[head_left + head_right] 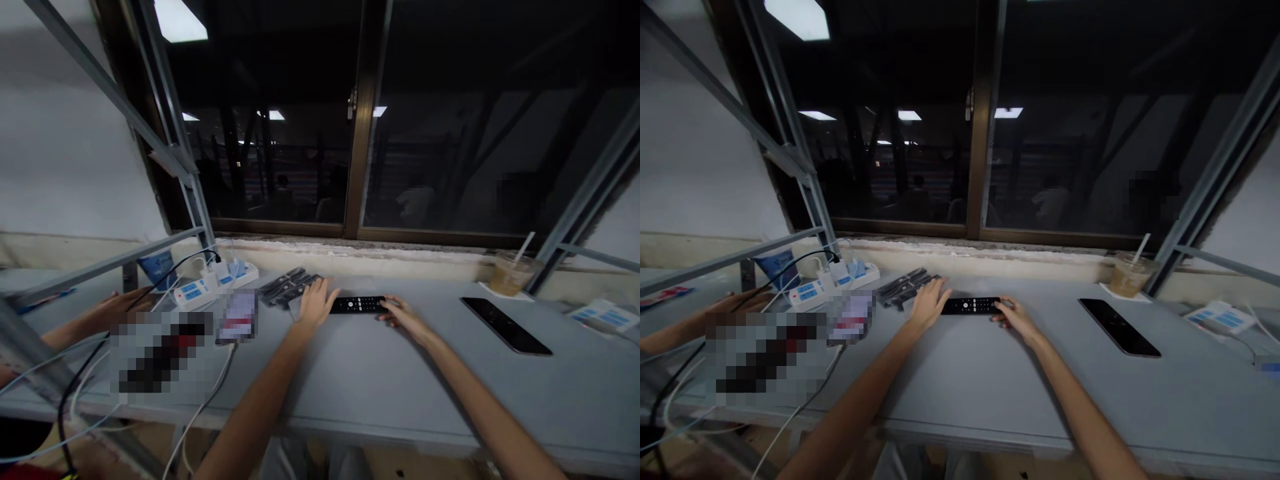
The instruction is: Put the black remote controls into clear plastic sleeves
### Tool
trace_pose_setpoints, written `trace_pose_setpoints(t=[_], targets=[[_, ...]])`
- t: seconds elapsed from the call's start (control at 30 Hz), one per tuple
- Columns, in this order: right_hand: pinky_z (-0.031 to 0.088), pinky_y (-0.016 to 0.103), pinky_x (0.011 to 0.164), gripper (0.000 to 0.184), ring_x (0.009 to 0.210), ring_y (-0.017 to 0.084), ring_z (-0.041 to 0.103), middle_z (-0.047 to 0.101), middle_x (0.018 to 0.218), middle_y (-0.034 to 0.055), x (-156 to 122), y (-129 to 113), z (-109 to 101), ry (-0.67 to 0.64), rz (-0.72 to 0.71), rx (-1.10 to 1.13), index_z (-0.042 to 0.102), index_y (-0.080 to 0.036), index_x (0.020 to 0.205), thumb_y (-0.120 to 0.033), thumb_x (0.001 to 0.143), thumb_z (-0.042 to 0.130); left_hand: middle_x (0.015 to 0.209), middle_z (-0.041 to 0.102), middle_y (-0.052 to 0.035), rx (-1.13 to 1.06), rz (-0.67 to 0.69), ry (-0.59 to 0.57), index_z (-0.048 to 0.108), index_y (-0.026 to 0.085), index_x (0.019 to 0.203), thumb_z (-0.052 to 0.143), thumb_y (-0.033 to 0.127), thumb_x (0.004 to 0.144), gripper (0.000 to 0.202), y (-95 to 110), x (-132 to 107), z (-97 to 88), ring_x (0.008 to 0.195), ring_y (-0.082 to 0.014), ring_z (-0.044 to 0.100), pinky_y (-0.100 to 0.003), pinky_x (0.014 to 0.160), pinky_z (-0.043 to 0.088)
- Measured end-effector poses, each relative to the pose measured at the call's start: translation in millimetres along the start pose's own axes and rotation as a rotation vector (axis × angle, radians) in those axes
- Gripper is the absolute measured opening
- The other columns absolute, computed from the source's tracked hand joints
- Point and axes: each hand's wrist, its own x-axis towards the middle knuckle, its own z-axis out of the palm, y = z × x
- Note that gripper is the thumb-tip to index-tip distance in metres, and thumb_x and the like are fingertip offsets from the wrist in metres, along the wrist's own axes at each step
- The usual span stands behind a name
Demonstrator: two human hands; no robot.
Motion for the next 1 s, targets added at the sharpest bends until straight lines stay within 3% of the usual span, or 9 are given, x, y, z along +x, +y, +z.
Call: trace_pose_setpoints(t=[0.13, 0.23, 0.33, 0.47, 0.63, 0.83, 1.0], targets=[[0.038, 0.017, 0.035, 0.028, 0.054, 0.012, 0.062, 0.069, 0.081, 0.0074, 0.3, 0.7, 2.9, -0.075, -0.042, -0.037, 0.063, -0.015, 0.090, -0.028, 0.066, 0.067, 0.112, 0.054, -0.0076, 0.014, 0.001, -0.047, 0.050, 0.018, 0.114, 0.025, 0.038, 0.093, 0.038, 0.8, -0.7, 5.2, 0.108, -0.0206, 0.049, -0.038, 0.094, 0.034], [0.044, 0.019, 0.040, 0.027, 0.057, 0.013, 0.063, 0.069, 0.089, 0.0091, -0.5, -0.3, 5.4, -0.123, -0.009, -0.030, 0.066, -0.016, 0.089, -0.023, 0.063, 0.068, 0.105, 0.056, -0.0082, 0.063, -0.027, -0.068, 0.057, 0.016, 0.099, 0.029, 0.037, 0.092, 0.036, -0.8, 0.1, 7.1, 0.103, -0.0214, 0.051, -0.038, 0.092, 0.035], [0.047, 0.021, 0.043, 0.032, 0.057, 0.013, 0.063, 0.070, 0.084, 0.0093, -2.7, -2.4, 7.8, -0.162, 0.010, -0.081, 0.066, -0.015, 0.095, -0.026, 0.065, 0.066, 0.101, 0.057, -0.0077, 0.101, -0.043, -0.069, 0.058, 0.016, 0.090, 0.037, 0.037, 0.090, 0.029, -2.0, 0.7, 7.3, 0.101, -0.0215, 0.052, -0.036, 0.089, 0.036], [0.040, 0.020, 0.037, 0.040, 0.052, 0.010, 0.058, 0.066, 0.103, 0.0099, -6.9, -7.6, 6.3, -0.051, -0.187, -0.233, 0.060, -0.018, 0.108, -0.041, 0.076, 0.051, 0.095, 0.061, -0.0049, 0.088, -0.050, -0.066, 0.054, 0.019, 0.091, 0.039, 0.033, 0.090, 0.021, -0.3, 1.4, 5.1, 0.094, -0.0189, 0.056, -0.031, 0.085, 0.036], [0.048, 0.030, 0.062, 0.042, 0.073, 0.016, 0.060, 0.061, 0.110, 0.0070, -12.1, -13.9, 3.8, 0.180, -0.453, -0.566, 0.054, -0.024, 0.115, -0.046, 0.082, 0.041, 0.074, 0.062, 0.0002, 0.023, -0.038, -0.133, 0.053, 0.021, 0.092, 0.044, 0.039, 0.088, 0.021, 5.5, 0.3, 7.1, 0.075, -0.0163, 0.060, -0.027, 0.079, 0.038], [0.045, 0.037, 0.085, 0.051, 0.108, 0.023, 0.051, 0.052, 0.122, 0.0092, -11.7, -10.5, 12.0, 0.085, -0.642, -0.569, 0.046, -0.024, 0.121, -0.048, 0.076, 0.053, 0.074, 0.059, 0.0007, -0.137, 0.114, -0.190, 0.052, 0.021, 0.089, 0.051, 0.050, 0.081, 0.030, 14.4, -3.3, 14.1, 0.075, -0.0165, 0.057, -0.024, 0.069, 0.039], [0.042, 0.040, 0.089, 0.044, 0.108, 0.023, 0.051, 0.055, 0.118, 0.0079, -10.1, -9.8, 15.4, 0.072, -0.597, -0.476, 0.051, -0.024, 0.110, -0.046, 0.073, 0.058, 0.076, 0.059, 0.0013, -0.181, 0.132, -0.200, 0.050, 0.022, 0.089, 0.051, 0.050, 0.081, 0.029, 18.5, -3.4, 17.5, 0.073, -0.0153, 0.057, -0.023, 0.066, 0.039]])
